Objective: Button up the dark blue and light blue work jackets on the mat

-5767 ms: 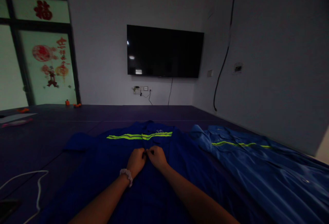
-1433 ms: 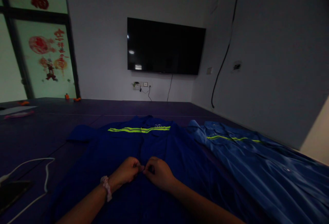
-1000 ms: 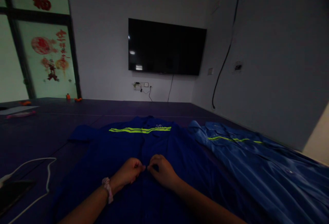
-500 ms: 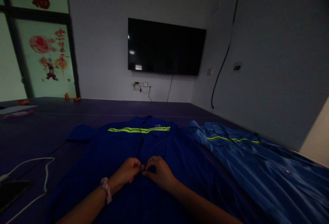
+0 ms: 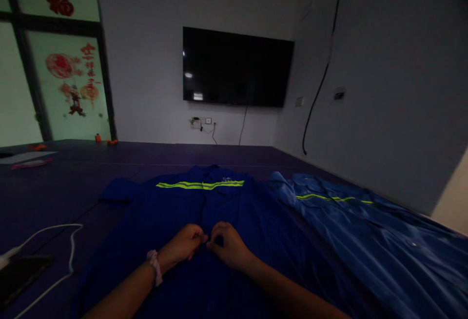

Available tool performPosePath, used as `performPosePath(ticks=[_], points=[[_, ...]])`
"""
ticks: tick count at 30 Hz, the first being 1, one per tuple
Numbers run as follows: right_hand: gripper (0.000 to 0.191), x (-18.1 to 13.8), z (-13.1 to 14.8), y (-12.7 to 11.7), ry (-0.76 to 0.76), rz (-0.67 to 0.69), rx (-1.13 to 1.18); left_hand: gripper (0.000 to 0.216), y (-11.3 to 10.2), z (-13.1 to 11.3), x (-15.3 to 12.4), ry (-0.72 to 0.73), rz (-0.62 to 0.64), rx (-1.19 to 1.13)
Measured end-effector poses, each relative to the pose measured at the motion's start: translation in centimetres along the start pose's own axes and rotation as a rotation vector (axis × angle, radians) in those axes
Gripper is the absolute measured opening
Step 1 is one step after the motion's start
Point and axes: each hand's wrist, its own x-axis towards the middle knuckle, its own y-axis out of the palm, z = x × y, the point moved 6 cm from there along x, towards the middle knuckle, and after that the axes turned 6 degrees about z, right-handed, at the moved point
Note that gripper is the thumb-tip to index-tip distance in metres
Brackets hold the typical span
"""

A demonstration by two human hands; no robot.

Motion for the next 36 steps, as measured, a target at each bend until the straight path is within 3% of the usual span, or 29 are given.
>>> performPosePath(ticks=[13, 22, 30, 36], points=[[0.008, -0.3, -0.1, -0.2, 0.006, -0.062, 0.026, 0.033, 0.4, -0.6, -0.3, 0.049, -0.053, 0.121], [0.014, -0.2, -0.4, -0.3, -0.001, -0.037, 0.071, 0.014, 0.2, -0.5, -0.4, -0.011, -0.068, 0.138], [0.017, -0.2, -0.2, -0.4, -0.124, -0.063, 0.129, 0.007, -0.3, -2.2, -1.0, 0.087, -0.209, 0.284], [0.017, -0.3, -0.4, -0.4, -0.120, -0.053, 0.168, 0.011, -0.3, -2.8, -1.7, 0.114, -0.265, 0.294]])
